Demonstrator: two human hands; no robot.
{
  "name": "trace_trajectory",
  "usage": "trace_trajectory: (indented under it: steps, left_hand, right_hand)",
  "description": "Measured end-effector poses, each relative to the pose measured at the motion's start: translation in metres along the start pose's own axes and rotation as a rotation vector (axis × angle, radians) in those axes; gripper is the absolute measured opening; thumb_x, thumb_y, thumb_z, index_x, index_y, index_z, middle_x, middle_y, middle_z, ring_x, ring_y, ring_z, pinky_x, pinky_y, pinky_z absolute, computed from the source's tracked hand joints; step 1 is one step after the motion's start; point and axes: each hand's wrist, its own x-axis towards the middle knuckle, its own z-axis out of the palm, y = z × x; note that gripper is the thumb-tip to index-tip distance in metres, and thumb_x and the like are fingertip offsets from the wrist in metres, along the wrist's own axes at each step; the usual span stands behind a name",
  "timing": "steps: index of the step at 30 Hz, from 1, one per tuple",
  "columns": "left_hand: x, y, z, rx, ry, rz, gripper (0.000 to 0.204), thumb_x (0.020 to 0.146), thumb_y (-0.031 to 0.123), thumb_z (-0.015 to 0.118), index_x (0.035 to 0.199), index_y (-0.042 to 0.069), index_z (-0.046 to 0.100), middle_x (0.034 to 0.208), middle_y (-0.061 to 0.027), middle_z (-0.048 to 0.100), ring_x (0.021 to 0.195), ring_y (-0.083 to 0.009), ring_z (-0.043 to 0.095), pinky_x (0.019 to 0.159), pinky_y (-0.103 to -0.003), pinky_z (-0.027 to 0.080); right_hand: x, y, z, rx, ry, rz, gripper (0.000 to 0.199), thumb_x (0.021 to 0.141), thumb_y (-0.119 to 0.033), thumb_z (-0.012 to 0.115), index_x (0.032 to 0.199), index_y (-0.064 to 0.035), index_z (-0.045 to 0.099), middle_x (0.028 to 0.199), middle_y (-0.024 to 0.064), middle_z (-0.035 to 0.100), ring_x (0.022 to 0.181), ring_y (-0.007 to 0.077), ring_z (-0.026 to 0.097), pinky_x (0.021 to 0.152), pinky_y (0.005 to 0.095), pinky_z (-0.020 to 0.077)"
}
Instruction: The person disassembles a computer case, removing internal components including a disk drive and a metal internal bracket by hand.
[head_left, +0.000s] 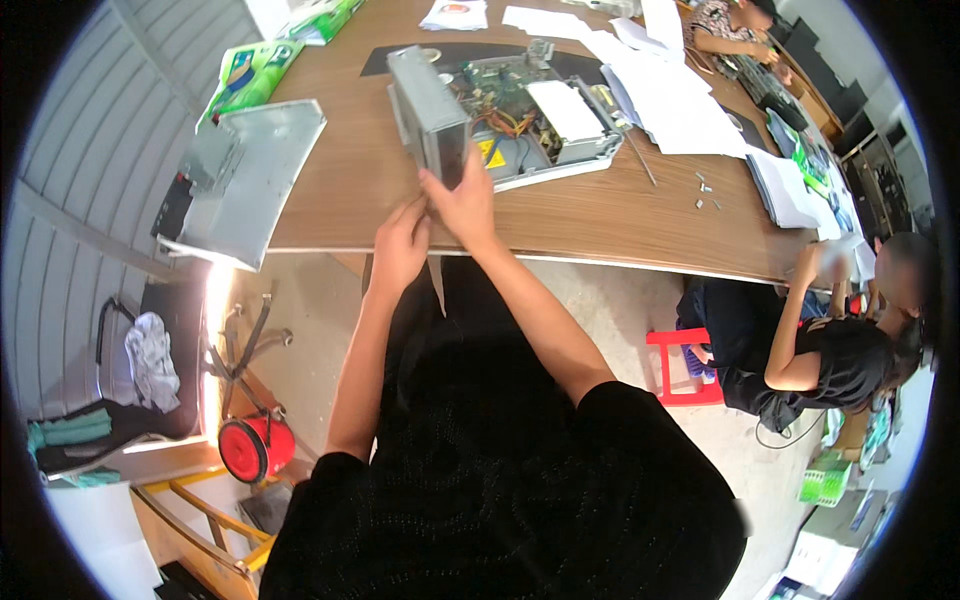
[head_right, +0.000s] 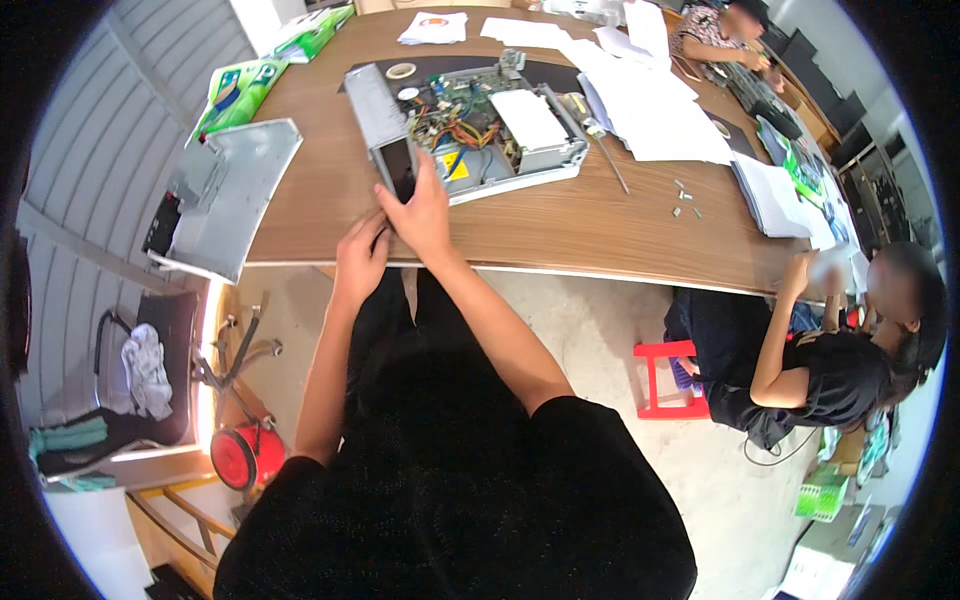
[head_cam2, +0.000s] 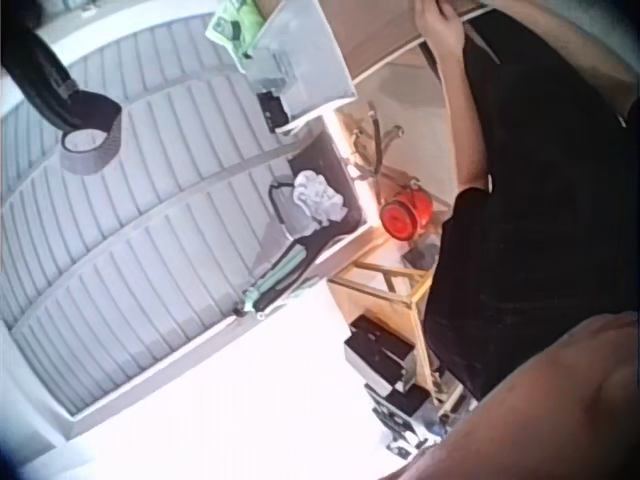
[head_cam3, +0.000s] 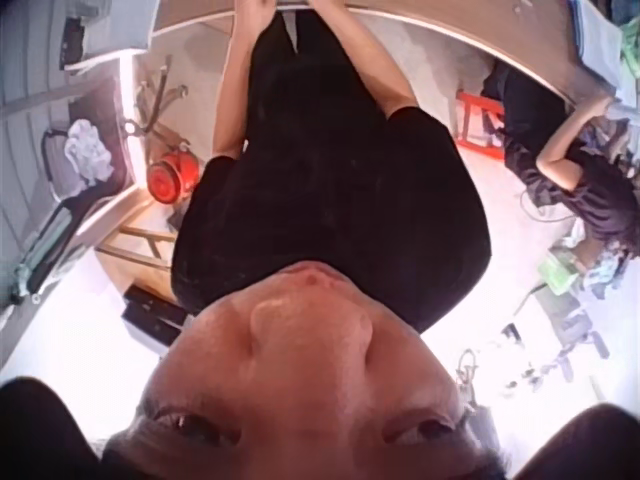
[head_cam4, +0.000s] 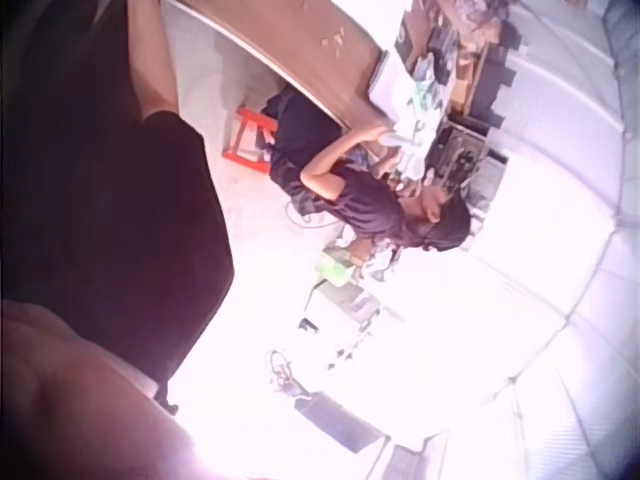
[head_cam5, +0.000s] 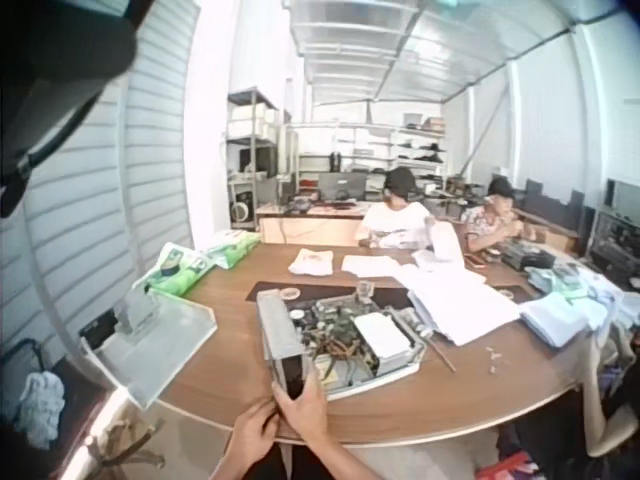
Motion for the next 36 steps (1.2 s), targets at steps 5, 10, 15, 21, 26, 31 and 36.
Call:
trace_trajectory:
  steps: [5, 10, 15, 21, 26, 31, 36]
  left_hand:
    - [-0.003, 0.003, -0.004, 0.094, -0.072, -0.064, 0.026, 0.092, 0.006, 0.059, 0.116, -0.001, 0.065, 0.116, -0.0217, 0.066, 0.106, -0.0418, 0.062, 0.090, -0.043, 0.050]
    - [0.000, 0.011, -0.003, 0.122, -0.048, -0.021, 0.023, 0.094, 0.007, 0.058, 0.114, -0.001, 0.066, 0.110, -0.0211, 0.067, 0.101, -0.0410, 0.063, 0.089, -0.045, 0.050]
    - [0.002, 0.003, -0.010, 0.007, -0.128, -0.123, 0.021, 0.095, 0.006, 0.058, 0.112, -0.002, 0.068, 0.109, -0.0182, 0.069, 0.099, -0.0343, 0.067, 0.088, -0.039, 0.052]
    - [0.064, -0.011, -0.083, -0.215, -0.089, -0.305, 0.023, 0.101, 0.009, 0.055, 0.116, -0.003, 0.068, 0.106, -0.0129, 0.071, 0.097, -0.0177, 0.067, 0.086, -0.032, 0.053]
    - [0.131, -0.017, -0.118, -0.266, -0.037, -0.167, 0.030, 0.102, 0.012, 0.055, 0.127, -0.003, 0.061, 0.117, -0.0149, 0.068, 0.103, -0.0203, 0.067, 0.087, -0.032, 0.053]
    - [0.169, -0.055, -0.075, -0.391, -0.090, -0.252, 0.032, 0.103, 0.012, 0.053, 0.130, -0.004, 0.057, 0.120, -0.0148, 0.066, 0.110, -0.0195, 0.063, 0.089, -0.032, 0.051]
    - [0.213, -0.101, -0.043, -0.322, -0.082, -0.385, 0.029, 0.102, 0.012, 0.055, 0.125, -0.005, 0.060, 0.127, -0.0150, 0.064, 0.112, -0.0180, 0.061, 0.094, -0.030, 0.048]
  right_hand:
    - [-0.004, 0.002, -0.002, 0.040, -0.033, 0.053, 0.068, 0.079, -0.025, 0.079, 0.133, 0.0023, 0.048, 0.118, 0.0248, 0.061, 0.108, 0.0403, 0.061, 0.091, 0.0440, 0.0489]
    - [-0.004, -0.006, -0.007, 0.016, -0.088, 0.107, 0.076, 0.081, -0.023, 0.076, 0.143, 0.0028, 0.041, 0.140, 0.0261, 0.051, 0.131, 0.0408, 0.049, 0.108, 0.0427, 0.0405]
    - [0.001, -0.013, -0.012, 0.066, -0.091, 0.069, 0.074, 0.081, -0.018, 0.077, 0.143, 0.0019, 0.041, 0.138, 0.0257, 0.052, 0.128, 0.0396, 0.052, 0.105, 0.0407, 0.0430]
    - [0.003, -0.014, -0.014, 0.070, -0.145, 0.119, 0.077, 0.079, -0.015, 0.077, 0.144, 0.0012, 0.039, 0.144, 0.0231, 0.048, 0.132, 0.0401, 0.048, 0.109, 0.0423, 0.0400]
    - [0.005, -0.013, -0.015, 0.086, -0.172, 0.095, 0.076, 0.077, -0.012, 0.076, 0.142, 0.0020, 0.039, 0.146, 0.0218, 0.047, 0.135, 0.0388, 0.046, 0.112, 0.0419, 0.0381]
    - [0.007, -0.012, -0.018, 0.098, -0.181, 0.075, 0.075, 0.075, -0.007, 0.075, 0.140, 0.0020, 0.040, 0.148, 0.0215, 0.045, 0.135, 0.0369, 0.047, 0.110, 0.0407, 0.0396]
    - [0.004, -0.013, -0.027, -0.003, -0.238, 0.052, 0.079, 0.078, -0.014, 0.077, 0.144, 0.0009, 0.037, 0.154, 0.0239, 0.035, 0.143, 0.0434, 0.033, 0.113, 0.0473, 0.0349]
